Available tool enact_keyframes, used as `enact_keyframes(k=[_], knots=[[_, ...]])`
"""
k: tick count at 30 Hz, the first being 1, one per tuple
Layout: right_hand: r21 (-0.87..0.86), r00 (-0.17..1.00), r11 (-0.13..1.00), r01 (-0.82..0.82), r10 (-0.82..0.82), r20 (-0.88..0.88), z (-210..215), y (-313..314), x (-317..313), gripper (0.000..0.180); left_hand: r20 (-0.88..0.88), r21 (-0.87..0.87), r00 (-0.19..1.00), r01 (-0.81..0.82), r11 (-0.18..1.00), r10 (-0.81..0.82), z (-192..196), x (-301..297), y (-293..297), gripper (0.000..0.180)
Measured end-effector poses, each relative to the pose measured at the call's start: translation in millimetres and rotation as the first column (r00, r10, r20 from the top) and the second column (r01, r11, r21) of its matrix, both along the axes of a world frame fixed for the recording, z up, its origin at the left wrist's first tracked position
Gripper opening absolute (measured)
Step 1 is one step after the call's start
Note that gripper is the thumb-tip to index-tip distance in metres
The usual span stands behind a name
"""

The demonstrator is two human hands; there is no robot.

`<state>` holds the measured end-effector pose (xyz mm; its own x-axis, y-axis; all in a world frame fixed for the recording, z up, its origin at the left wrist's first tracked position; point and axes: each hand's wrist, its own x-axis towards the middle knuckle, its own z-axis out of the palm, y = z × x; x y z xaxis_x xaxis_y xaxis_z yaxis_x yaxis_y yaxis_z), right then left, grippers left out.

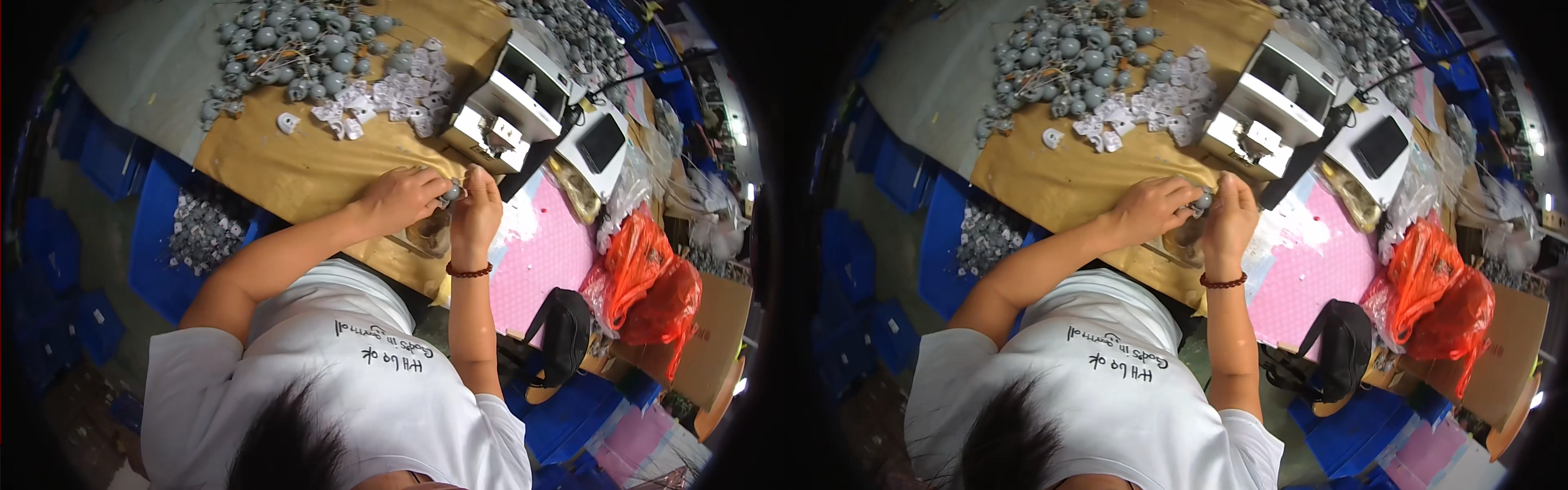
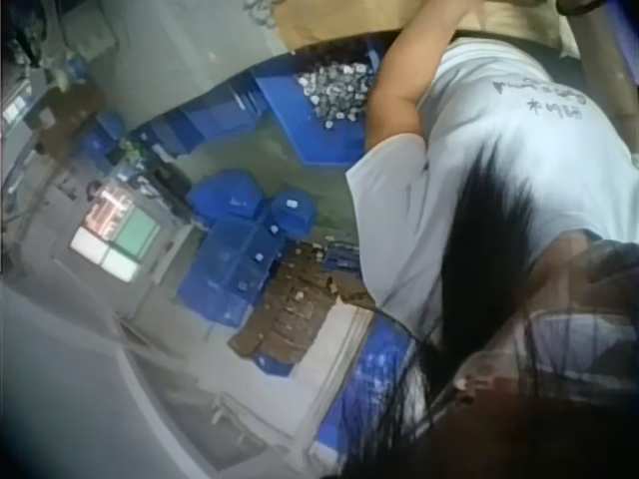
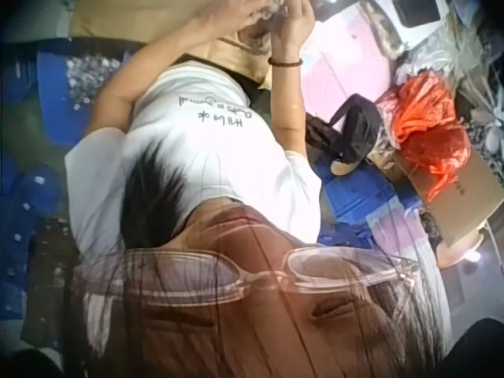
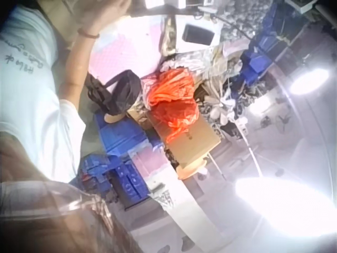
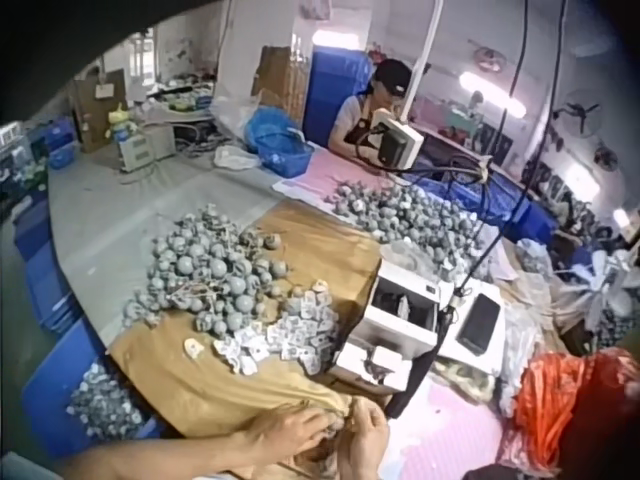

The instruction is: Assembling small grey components by inserting red pieces and using an electric screwdriver.

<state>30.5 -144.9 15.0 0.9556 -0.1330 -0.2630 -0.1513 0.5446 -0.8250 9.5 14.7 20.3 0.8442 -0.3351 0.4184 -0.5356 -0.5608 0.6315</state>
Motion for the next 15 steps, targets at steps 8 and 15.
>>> enact_keyframes(k=[8,15], knots=[[-0.895,0.676,0.399,-0.199,0.718,0.169,42,2,-6,0.011,-0.498,0.258,0.862,0.248,0.934,-0.091,61,-28,120,0.028],[-0.918,0.958,0.392,0.058,0.238,0.162,-5,-125,4,0.01,-0.376,0.606,0.805,-0.16,0.779,0.458,72,-35,213,0.035]])
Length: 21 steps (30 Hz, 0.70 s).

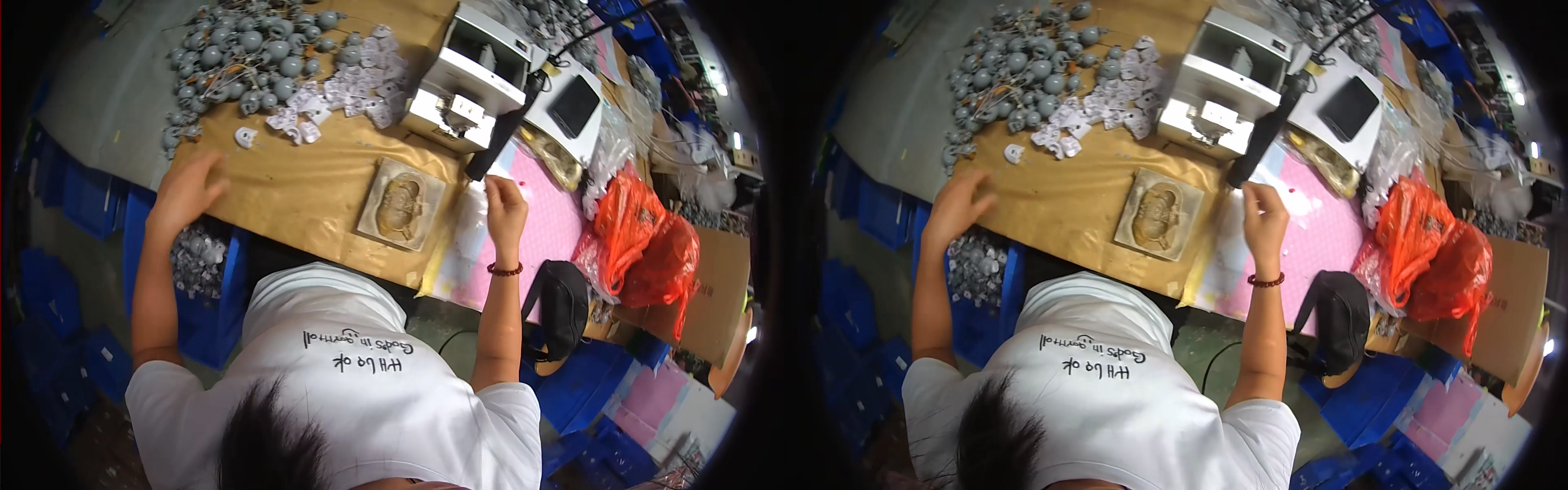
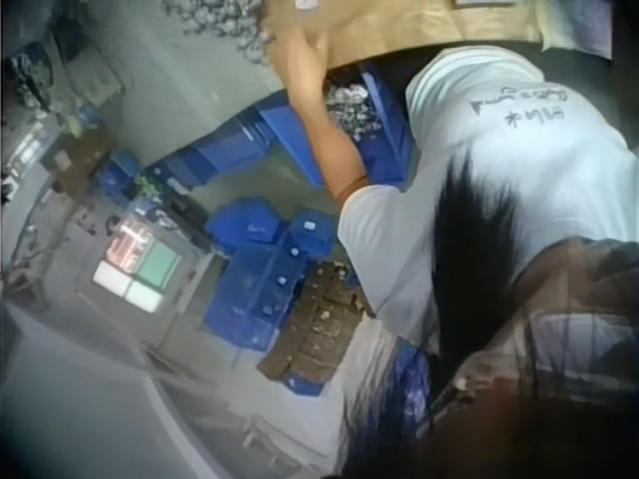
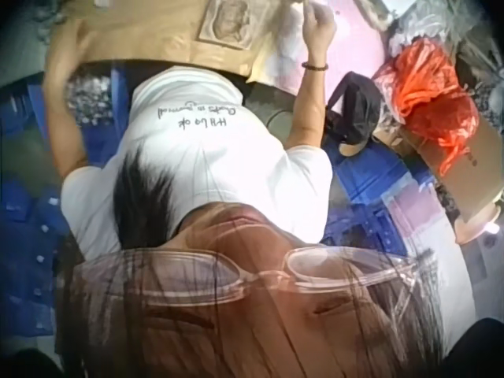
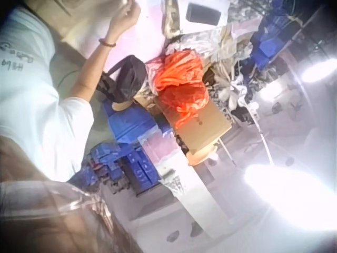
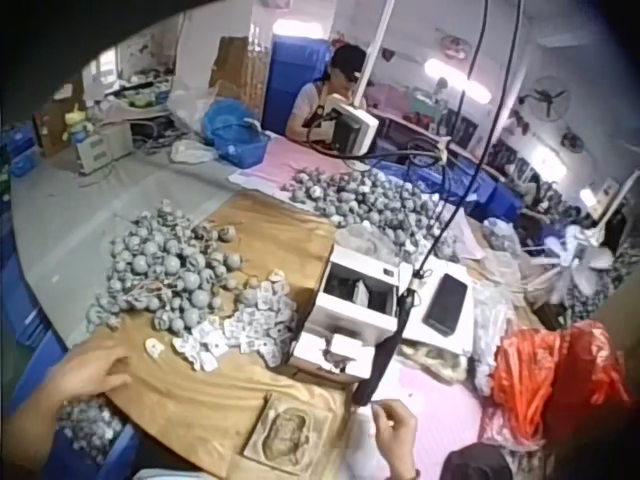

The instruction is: Assembling small grey components by inserting red pieces and using an electric screwdriver.

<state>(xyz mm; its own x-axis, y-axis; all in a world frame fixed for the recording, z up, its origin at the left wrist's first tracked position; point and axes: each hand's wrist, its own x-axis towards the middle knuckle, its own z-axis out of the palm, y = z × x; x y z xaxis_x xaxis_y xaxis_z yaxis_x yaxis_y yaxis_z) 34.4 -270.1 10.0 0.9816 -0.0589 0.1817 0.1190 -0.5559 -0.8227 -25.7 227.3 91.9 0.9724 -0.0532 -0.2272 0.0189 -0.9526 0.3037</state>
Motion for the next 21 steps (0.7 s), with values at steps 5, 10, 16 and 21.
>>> enact_keyframes(k=[5,10,16,21], knots=[[-0.521,0.955,0.822,0.23,-0.088,0.282,-30,-62,22,0.022,0.332,0.016,0.939,-0.097,0.995,0.086,-70,39,-25,0.032],[-0.679,0.96,0.699,0.222,-0.035,0.277,-48,-68,21,0.029,0.454,-0.004,0.889,-0.07,0.998,0.064,-107,40,-22,0.034],[-0.26,0.971,0.95,0.174,-0.121,0.209,-34,-42,-4,0.022,0.142,-0.778,0.92,-0.125,0.616,0.365,-73,27,-92,0.03],[0.234,0.999,0.972,0.035,-0.027,-0.036,-3,20,-17,0.015,0.233,-0.733,0.968,0.237,0.638,-0.091,-62,13,-189,0.027]])
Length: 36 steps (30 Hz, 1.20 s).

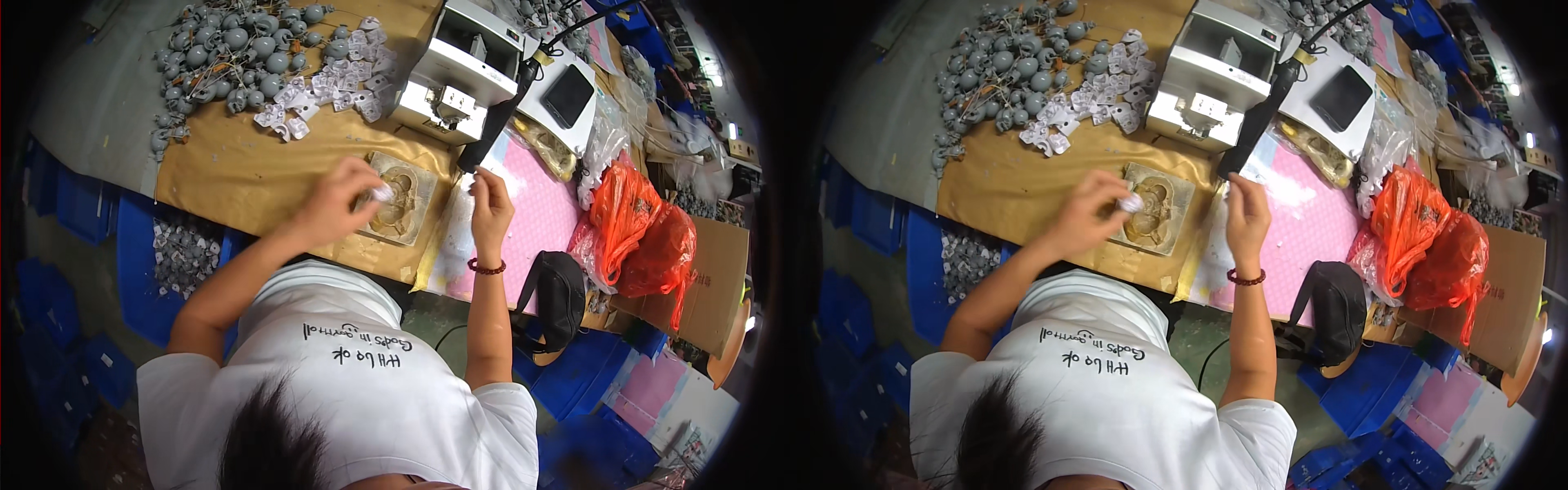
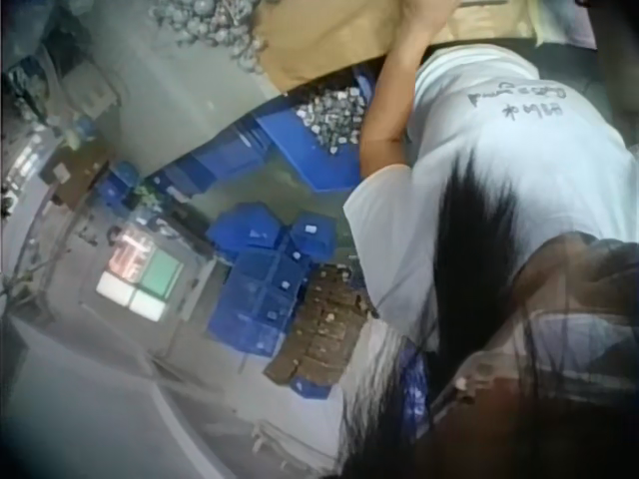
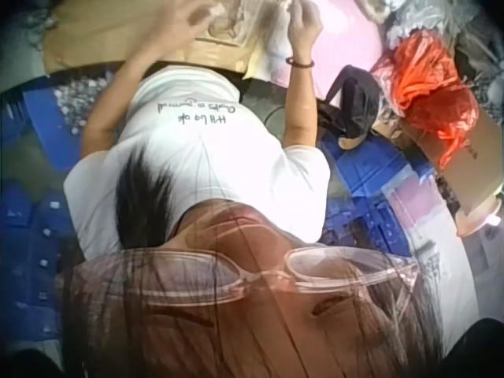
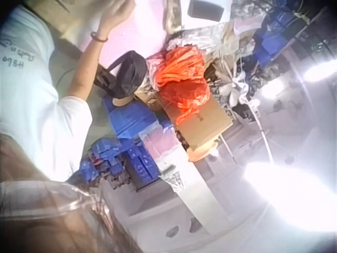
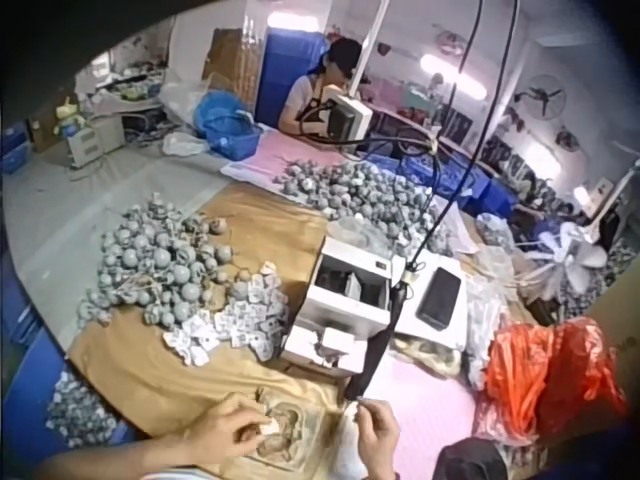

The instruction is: Assembling small grey components by inserting red pieces and using an electric screwdriver.

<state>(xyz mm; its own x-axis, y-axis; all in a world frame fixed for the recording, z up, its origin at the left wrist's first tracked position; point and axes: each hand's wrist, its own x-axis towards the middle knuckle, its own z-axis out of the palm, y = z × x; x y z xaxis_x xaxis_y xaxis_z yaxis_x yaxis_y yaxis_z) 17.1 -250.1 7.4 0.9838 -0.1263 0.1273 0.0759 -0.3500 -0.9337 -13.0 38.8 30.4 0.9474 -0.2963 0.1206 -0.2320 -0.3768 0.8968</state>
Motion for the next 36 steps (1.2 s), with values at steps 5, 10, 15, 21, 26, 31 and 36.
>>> enact_keyframes(k=[5,10,15,21,26,31,36], knots=[[0.038,0.974,0.977,-0.212,0.208,0.089,4,37,-15,0.013,0.211,0.168,0.977,-0.008,0.986,-0.028,-35,9,-29,0.025],[-0.286,0.877,0.912,-0.294,0.376,0.299,5,67,-17,0.021,0.147,0.136,0.988,0.026,0.99,-0.046,-37,16,-28,0.023],[-0.458,0.808,0.846,-0.273,0.46,0.368,-9,67,-18,0.024,0.217,0.155,0.973,0.042,0.987,-0.076,-41,19,-20,0.024],[-0.629,0.755,0.729,-0.271,0.566,0.331,-12,71,-20,0.023,0.145,0.089,0.987,0.049,0.995,-0.062,-34,19,-15,0.032],[-0.668,0.8,0.689,-0.281,0.552,0.234,-8,71,-36,0.032,0.354,0.189,0.905,-0.316,0.93,0.235,-20,49,63,0.021],[-0.585,0.855,0.768,-0.26,0.465,0.229,-20,74,-43,0.027,0.637,0.288,0.667,-0.671,0.684,0.386,11,86,163,0.018],[-0.554,0.869,0.802,-0.223,0.421,0.26,-19,81,-38,0.027,0.714,0.292,0.59,-0.74,0.606,0.377,27,132,203,0.018]])
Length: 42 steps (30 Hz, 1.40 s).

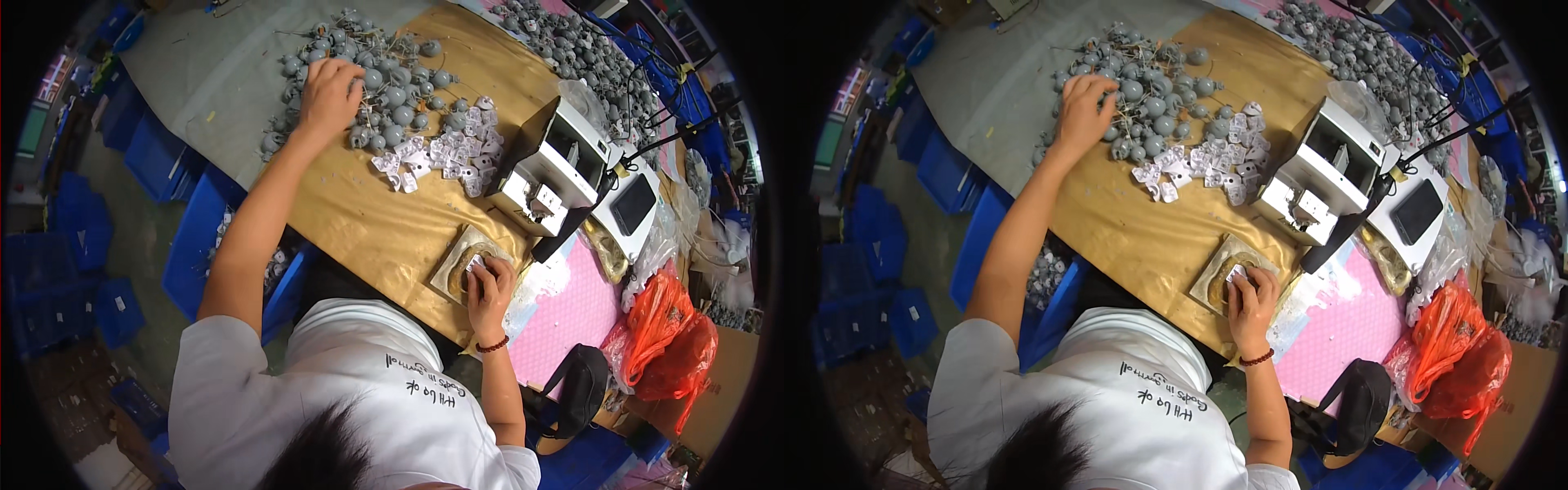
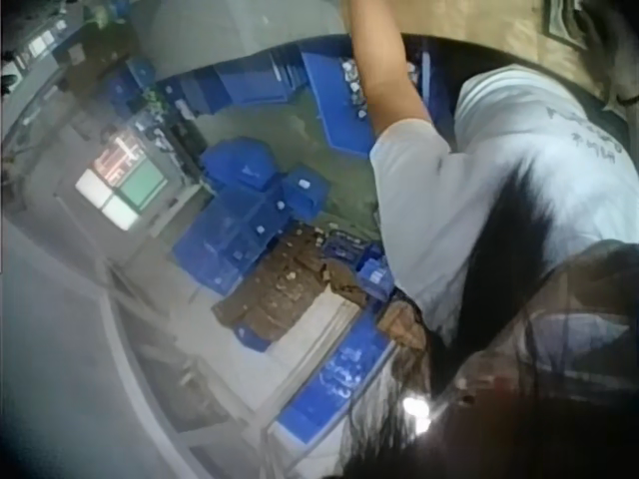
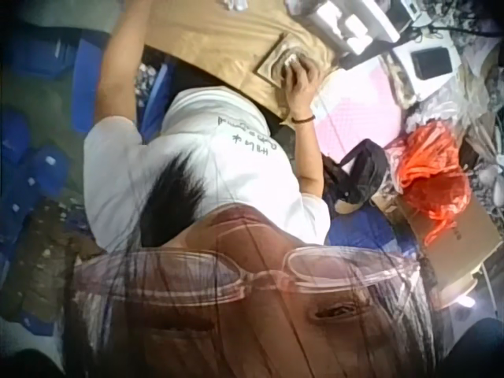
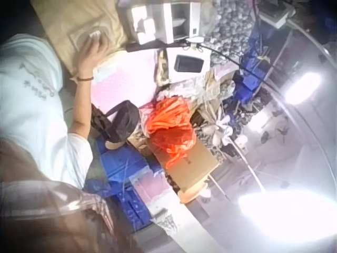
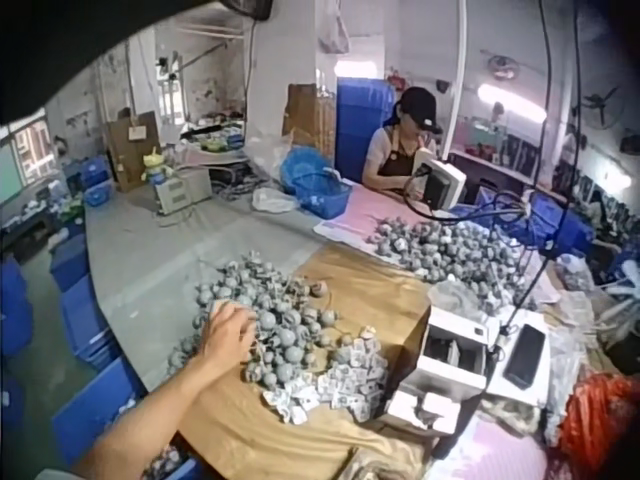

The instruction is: Assembling small grey components by inserting red pieces and using an electric screwdriver.

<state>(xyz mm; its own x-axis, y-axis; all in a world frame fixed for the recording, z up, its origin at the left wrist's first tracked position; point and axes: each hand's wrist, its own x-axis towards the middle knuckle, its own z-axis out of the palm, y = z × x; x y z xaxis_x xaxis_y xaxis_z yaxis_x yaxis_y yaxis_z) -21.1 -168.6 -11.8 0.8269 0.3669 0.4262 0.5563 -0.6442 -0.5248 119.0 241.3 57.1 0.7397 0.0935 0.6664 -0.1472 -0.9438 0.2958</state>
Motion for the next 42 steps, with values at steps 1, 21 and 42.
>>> enact_keyframes(k=[1,21,42], knots=[[-0.008,1.0,1.0,-0.005,0.005,0.006,1,0,1,0.028,-0.002,-0.003,1.0,-0.012,1.0,0.012,2,12,3,0.018],[0.419,0.973,0.902,0.104,-0.004,-0.232,63,-8,29,0.015,-0.036,-0.531,0.917,0.319,0.785,-0.397,78,111,-5,0.022],[0.612,0.645,0.776,0.151,0.392,-0.656,137,7,26,0.025,-0.17,-0.616,0.59,0.561,0.552,-0.789,10,-115,-190,0.055]])
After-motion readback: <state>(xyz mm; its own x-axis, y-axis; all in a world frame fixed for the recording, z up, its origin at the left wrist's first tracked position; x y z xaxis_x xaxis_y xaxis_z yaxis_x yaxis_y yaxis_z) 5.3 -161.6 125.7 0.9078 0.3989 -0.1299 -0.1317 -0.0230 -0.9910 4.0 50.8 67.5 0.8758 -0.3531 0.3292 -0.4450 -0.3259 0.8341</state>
